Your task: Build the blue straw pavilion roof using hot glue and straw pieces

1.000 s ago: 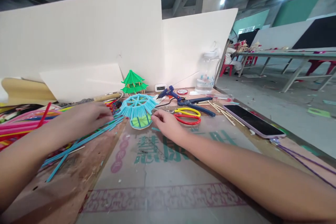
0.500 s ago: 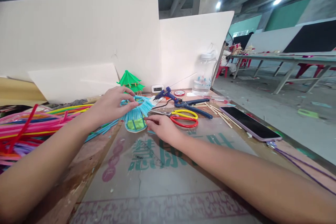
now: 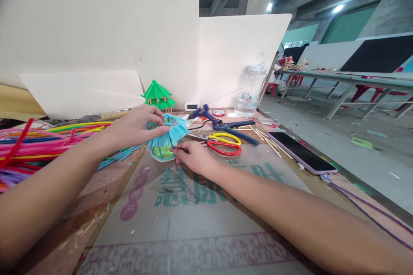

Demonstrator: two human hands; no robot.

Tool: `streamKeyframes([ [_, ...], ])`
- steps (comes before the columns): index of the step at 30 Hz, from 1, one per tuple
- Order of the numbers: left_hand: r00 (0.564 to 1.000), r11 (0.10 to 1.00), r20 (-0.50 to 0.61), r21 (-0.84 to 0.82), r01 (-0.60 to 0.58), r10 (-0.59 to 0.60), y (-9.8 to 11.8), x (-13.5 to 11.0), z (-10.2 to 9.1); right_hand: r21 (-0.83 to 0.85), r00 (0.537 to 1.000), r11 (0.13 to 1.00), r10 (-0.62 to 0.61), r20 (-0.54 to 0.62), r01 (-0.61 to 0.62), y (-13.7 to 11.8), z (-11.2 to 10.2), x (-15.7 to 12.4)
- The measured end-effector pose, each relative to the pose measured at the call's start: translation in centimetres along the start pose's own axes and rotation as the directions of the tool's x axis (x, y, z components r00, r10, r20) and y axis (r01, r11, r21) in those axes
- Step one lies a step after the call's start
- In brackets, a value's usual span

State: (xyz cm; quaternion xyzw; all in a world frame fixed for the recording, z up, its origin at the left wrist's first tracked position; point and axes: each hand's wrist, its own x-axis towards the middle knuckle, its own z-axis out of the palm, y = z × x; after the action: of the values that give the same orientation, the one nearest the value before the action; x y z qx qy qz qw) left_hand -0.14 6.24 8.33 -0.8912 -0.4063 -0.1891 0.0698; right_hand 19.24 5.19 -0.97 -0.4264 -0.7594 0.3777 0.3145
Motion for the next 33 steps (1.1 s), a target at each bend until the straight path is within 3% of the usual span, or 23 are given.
streamKeyframes([
  [5, 1.0, 1.0, 0.002, -0.02, 0.008, -0.008, 0.2, 0.0, 0.0, 0.008, 1.0, 1.0, -0.009, -0.003, 0.009, 0.4, 0.1, 0.1],
  [10, 1.0, 1.0, -0.005, -0.023, 0.001, -0.001, 0.0, 0.0, 0.2, 0.119, 0.992, 0.992, -0.032, -0.125, 0.047, 0.9, 0.4, -0.1],
  [15, 1.0, 1.0, -0.006, -0.017, 0.004, -0.004, 0.0, 0.0, 0.3, 0.028, 0.996, 0.999, -0.03, -0.08, 0.032, -0.5, 0.4, -0.9],
  [19, 1.0, 1.0, -0.004, -0.015, -0.007, 0.007, 0.0, 0.0, 0.2, 0.055, 0.996, 0.997, -0.051, -0.075, 0.055, -1.4, 0.5, -1.2],
  [26, 1.0, 0.998, 0.002, -0.054, -0.022, 0.022, -0.1, 0.1, 0.4, 0.075, 0.992, 0.995, -0.055, -0.112, 0.064, -0.9, 0.5, -0.6],
  [33, 1.0, 0.999, 0.009, -0.045, -0.01, 0.011, -0.1, 0.1, 0.3, 0.033, 0.993, 0.995, -0.093, -0.078, 0.096, -0.9, 0.6, -0.9],
])
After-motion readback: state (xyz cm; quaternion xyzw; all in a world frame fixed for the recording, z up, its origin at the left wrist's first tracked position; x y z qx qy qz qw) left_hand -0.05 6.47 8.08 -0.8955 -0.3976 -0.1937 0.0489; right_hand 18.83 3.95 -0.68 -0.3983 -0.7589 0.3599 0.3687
